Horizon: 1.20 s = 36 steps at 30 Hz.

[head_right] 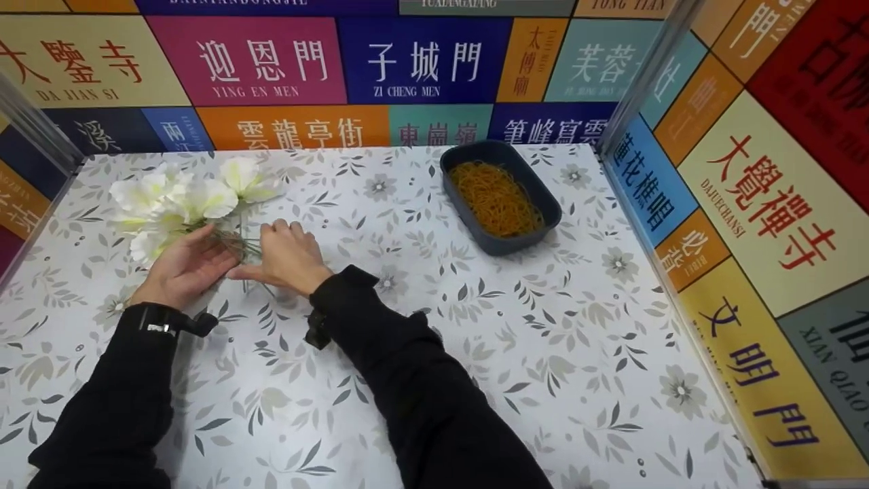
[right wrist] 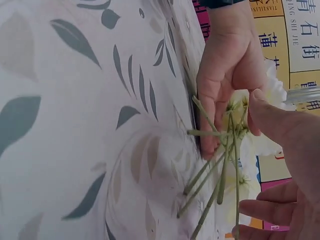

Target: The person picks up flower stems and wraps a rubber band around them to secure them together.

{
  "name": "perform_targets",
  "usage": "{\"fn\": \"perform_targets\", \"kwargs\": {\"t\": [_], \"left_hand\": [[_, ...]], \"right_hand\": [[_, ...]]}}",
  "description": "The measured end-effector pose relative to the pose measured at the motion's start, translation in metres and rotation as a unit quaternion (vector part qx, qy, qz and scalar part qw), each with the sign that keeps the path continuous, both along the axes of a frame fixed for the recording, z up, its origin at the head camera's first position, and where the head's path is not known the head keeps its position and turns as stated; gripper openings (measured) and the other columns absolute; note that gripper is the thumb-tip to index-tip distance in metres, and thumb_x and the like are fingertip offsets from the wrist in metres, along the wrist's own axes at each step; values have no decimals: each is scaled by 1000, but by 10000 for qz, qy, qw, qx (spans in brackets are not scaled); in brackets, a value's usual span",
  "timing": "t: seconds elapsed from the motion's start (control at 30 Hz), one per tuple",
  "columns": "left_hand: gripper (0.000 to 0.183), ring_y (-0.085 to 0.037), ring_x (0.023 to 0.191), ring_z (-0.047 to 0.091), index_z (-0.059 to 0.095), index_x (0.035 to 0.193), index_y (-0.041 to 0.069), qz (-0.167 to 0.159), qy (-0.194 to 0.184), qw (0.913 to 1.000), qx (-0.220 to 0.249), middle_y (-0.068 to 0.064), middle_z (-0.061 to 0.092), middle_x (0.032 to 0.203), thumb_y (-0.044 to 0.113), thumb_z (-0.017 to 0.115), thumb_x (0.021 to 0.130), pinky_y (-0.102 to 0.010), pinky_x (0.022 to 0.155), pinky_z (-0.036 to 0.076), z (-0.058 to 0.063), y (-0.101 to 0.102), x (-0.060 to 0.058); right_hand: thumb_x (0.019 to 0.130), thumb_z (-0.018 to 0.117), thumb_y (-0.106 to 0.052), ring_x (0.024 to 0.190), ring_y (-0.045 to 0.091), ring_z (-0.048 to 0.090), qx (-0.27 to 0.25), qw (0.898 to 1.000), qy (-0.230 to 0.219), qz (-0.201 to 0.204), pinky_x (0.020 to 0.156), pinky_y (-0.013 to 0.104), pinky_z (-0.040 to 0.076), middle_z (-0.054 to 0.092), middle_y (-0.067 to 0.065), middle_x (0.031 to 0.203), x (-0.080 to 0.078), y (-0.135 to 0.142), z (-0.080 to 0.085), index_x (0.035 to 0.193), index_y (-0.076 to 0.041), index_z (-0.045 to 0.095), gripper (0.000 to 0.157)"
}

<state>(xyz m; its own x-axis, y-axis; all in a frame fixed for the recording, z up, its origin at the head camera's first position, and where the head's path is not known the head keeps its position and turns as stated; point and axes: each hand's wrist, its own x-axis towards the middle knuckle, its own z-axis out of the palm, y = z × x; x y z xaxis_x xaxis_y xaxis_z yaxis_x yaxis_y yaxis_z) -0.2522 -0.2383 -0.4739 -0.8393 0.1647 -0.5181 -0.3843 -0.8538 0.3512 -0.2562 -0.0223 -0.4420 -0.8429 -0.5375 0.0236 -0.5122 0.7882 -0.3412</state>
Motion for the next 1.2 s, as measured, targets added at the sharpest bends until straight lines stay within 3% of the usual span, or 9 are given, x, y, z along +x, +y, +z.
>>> {"fn": "perform_targets", "kwargs": {"t": [0.1, 0.2, 0.4, 0.53, 0.67, 0.8, 0.93, 1.1, 1.2], "left_hand": [[21, -24, 111, 59, 58, 114, 2, 14, 2, 10000, 73, -13, 62, 112, 7, 67, 96, -35, 110, 43, -2, 1, -6], [13, -24, 107, 61, 60, 106, 1, -73, 34, 10000, -52, -14, 66, 108, 8, 66, 96, -33, 108, 45, -2, 3, -10], [13, -25, 112, 60, 58, 105, 0, -150, 52, 9999, -47, -14, 63, 111, 8, 65, 97, -34, 112, 41, -1, 10, -15], [9, -25, 110, 62, 60, 101, -2, -134, 26, 9999, -4, -15, 64, 109, 7, 63, 98, -34, 114, 39, 1, 12, -19], [11, -23, 102, 66, 65, 98, -3, -277, 59, 9989, -374, -14, 69, 101, 8, 64, 98, -32, 101, 50, 4, 12, -25], [10, -22, 91, 66, 67, 93, -3, -402, 139, 9973, -593, -12, 69, 92, 6, 64, 97, -30, 84, 55, 6, 14, -30], [11, -23, 88, 64, 66, 93, -5, -387, 214, 9982, -394, -14, 68, 89, 3, 62, 98, -30, 81, 54, 6, 17, -37], [4, -26, 77, 64, 63, 89, -5, 291, -6, 9989, 362, -16, 66, 80, -7, 66, 91, -35, 75, 56, 4, 15, -45], [11, -28, 66, 62, 62, 83, -3, 875, -124, 9922, 881, -17, 65, 75, -12, 68, 87, -38, 66, 56, 7, 12, -49]], "right_hand": [[75, 64, -80, 121, 29, 54, 402, 9988, -201, -175, 100, 41, 49, 54, 11, 141, -1, -11, -5, 150, -8, 47, 105], [73, 64, -82, 124, 30, 52, 593, 9964, -459, -407, 101, 48, 47, 52, 11, 144, -4, -19, -11, 149, -10, 48, 106], [78, 67, -75, 122, 28, 50, 774, 9938, -476, -636, 101, 54, 43, 55, 6, 133, -8, -28, -23, 135, -12, 60, 85], [88, 67, -55, 114, 27, 54, 699, 9956, -289, -548, 94, 49, 46, 59, 6, 124, -10, -31, -28, 122, -12, 66, 56], [96, 59, -34, 108, 27, 59, 651, 9968, -9, -453, 88, 44, 52, 63, 6, 120, -13, -33, -33, 118, -10, 65, 33], [100, 54, -22, 106, 28, 61, 732, 9963, 244, -372, 86, 41, 54, 63, 8, 120, -13, -34, -39, 125, -7, 59, 30], [98, 55, -17, 102, 28, 62, 793, 9956, 466, -204, 80, 39, 56, 63, 9, 117, -10, -33, -43, 126, -7, 52, 30], [102, 51, -16, 80, 27, 64, 546, 9977, 293, 270, 62, 37, 55, 65, 8, 94, -7, -27, -41, 126, -10, 46, 25], [107, 38, -30, 64, 24, 59, -268, 9963, -804, 140, 54, 35, 50, 60, 5, 80, -8, -20, -36, 114, -14, 51, 21]]}}
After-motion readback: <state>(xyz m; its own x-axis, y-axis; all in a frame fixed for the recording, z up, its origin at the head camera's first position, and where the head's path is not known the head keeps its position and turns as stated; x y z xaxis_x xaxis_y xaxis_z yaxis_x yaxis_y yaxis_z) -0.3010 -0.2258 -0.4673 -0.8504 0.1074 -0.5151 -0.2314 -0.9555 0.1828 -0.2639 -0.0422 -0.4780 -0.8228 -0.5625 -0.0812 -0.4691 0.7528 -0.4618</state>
